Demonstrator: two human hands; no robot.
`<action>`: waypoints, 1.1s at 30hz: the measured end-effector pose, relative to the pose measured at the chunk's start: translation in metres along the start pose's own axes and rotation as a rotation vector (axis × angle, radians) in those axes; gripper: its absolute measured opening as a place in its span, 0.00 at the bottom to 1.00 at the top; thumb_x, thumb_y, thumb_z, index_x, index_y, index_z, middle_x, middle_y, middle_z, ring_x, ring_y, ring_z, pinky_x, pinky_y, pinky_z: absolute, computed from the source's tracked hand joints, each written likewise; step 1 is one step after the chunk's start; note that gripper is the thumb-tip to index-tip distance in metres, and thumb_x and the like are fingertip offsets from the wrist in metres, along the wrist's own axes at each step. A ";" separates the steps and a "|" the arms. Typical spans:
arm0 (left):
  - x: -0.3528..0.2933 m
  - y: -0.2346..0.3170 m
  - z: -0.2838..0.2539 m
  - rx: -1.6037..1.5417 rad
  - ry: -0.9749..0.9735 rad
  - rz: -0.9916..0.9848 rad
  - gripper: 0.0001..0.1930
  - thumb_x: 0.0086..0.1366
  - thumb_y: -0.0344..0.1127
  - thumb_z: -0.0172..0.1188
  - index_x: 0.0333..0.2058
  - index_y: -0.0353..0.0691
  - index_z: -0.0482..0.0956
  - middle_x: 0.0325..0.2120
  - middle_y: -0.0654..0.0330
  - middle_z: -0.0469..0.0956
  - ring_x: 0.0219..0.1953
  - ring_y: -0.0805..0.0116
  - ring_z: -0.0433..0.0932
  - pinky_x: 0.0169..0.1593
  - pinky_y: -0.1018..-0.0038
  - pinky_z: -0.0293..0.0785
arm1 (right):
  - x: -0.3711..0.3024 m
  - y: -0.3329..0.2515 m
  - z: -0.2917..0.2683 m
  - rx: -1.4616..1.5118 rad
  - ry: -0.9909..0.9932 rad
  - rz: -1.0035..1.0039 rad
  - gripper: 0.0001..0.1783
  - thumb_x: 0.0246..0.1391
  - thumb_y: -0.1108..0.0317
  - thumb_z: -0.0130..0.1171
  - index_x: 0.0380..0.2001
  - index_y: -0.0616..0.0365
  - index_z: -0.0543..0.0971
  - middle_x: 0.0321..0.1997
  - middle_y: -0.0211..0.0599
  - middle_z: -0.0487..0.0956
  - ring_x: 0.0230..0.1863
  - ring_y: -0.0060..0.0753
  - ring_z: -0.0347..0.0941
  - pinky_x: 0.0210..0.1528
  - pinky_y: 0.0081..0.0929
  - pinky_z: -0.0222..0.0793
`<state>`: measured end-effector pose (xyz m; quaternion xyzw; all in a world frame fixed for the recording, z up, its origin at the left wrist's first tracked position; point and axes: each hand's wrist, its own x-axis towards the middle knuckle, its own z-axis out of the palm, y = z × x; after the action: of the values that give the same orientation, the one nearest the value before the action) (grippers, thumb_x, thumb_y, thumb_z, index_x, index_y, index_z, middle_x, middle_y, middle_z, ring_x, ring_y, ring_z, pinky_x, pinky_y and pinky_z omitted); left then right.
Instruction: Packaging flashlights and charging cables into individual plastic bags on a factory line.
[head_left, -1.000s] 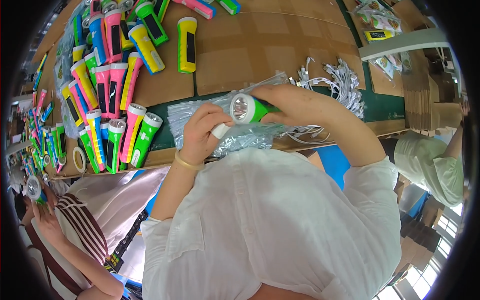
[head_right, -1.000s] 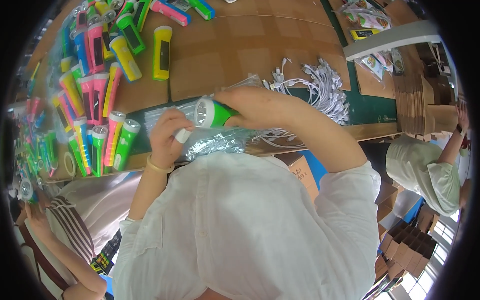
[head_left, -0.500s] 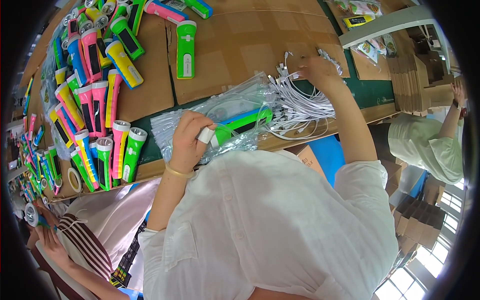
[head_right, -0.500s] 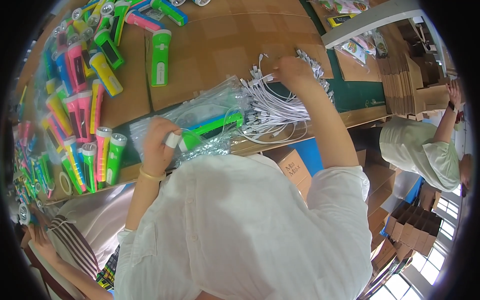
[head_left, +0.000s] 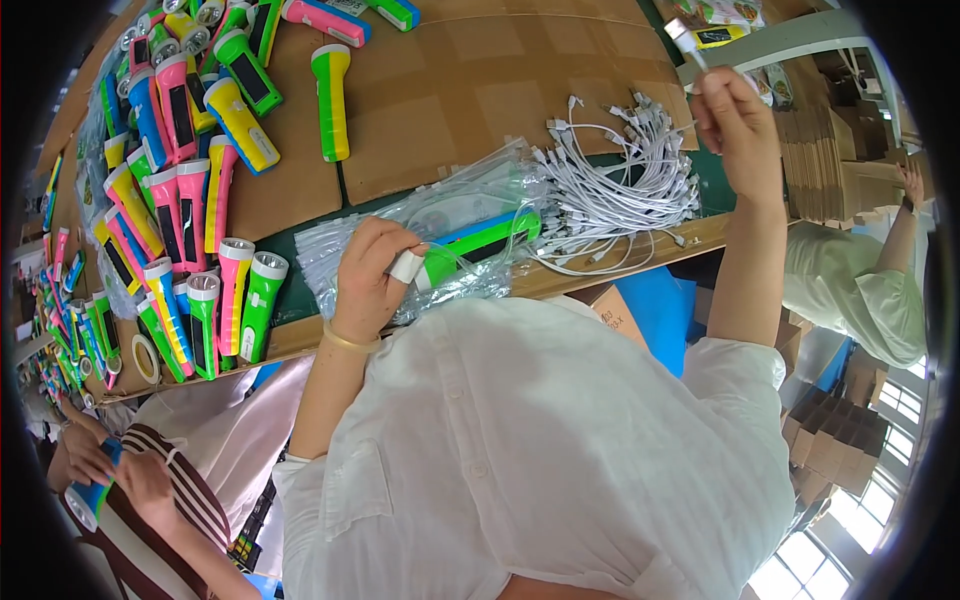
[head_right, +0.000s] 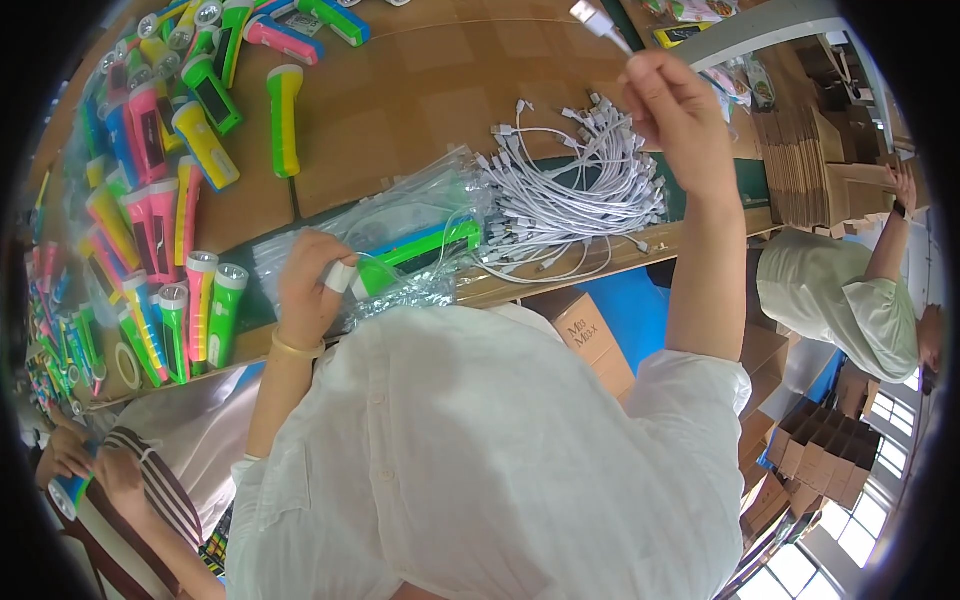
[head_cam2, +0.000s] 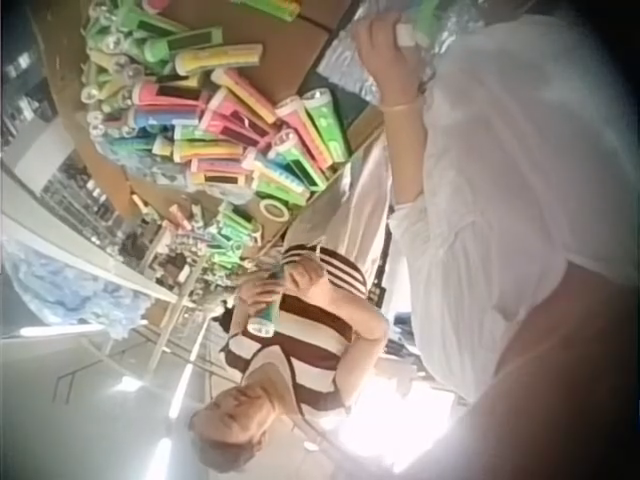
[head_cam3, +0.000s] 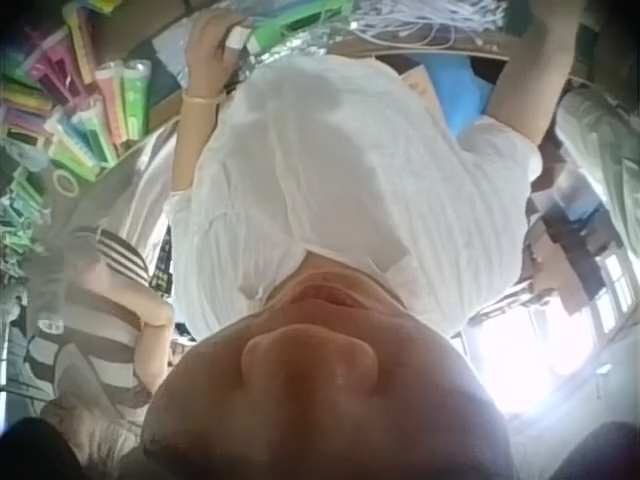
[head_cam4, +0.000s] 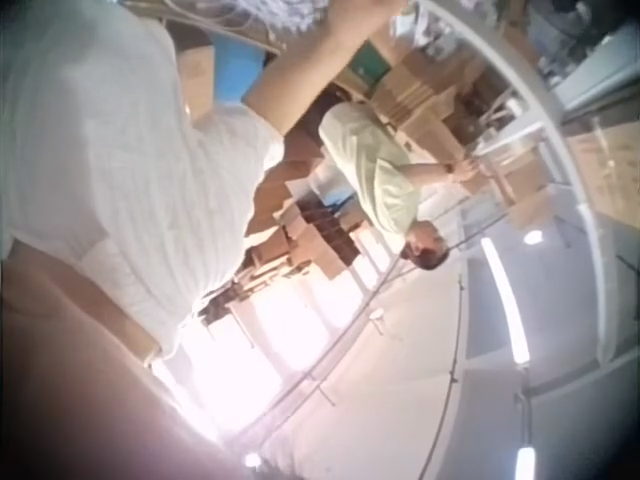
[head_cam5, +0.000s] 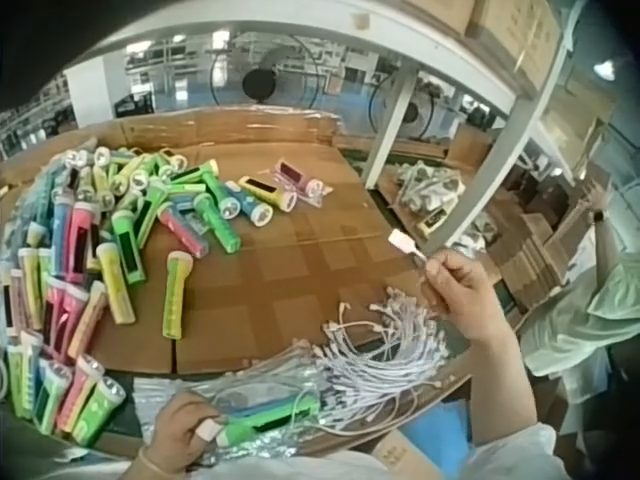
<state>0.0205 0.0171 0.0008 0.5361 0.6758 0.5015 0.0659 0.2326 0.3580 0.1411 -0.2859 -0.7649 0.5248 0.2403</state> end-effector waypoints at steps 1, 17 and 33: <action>0.002 0.000 0.000 -0.007 -0.003 0.004 0.09 0.54 0.24 0.69 0.33 0.36 0.80 0.32 0.55 0.76 0.34 0.56 0.76 0.36 0.68 0.74 | 0.001 -0.004 -0.011 0.086 0.027 -0.209 0.11 0.69 0.61 0.56 0.38 0.57 0.80 0.21 0.17 0.65 0.21 0.10 0.55 0.21 0.12 0.47; -0.012 0.001 0.001 -0.012 0.072 -0.034 0.09 0.56 0.26 0.70 0.35 0.37 0.80 0.34 0.55 0.76 0.36 0.56 0.76 0.39 0.68 0.75 | -0.007 -0.044 0.086 0.336 -0.097 -0.365 0.07 0.68 0.68 0.58 0.34 0.58 0.80 0.20 0.22 0.72 0.17 0.09 0.59 0.19 0.12 0.49; -0.022 0.024 -0.016 -0.056 0.215 -0.404 0.09 0.57 0.25 0.70 0.35 0.35 0.80 0.39 0.55 0.79 0.36 0.62 0.77 0.39 0.71 0.75 | -0.034 0.018 0.166 -0.744 -0.587 -0.506 0.10 0.53 0.61 0.68 0.28 0.57 0.82 0.27 0.39 0.79 0.29 0.43 0.78 0.30 0.37 0.73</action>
<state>0.0352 -0.0114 0.0163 0.3316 0.7582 0.5510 0.1076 0.1495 0.2293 0.0665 0.0005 -0.9792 0.2020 0.0177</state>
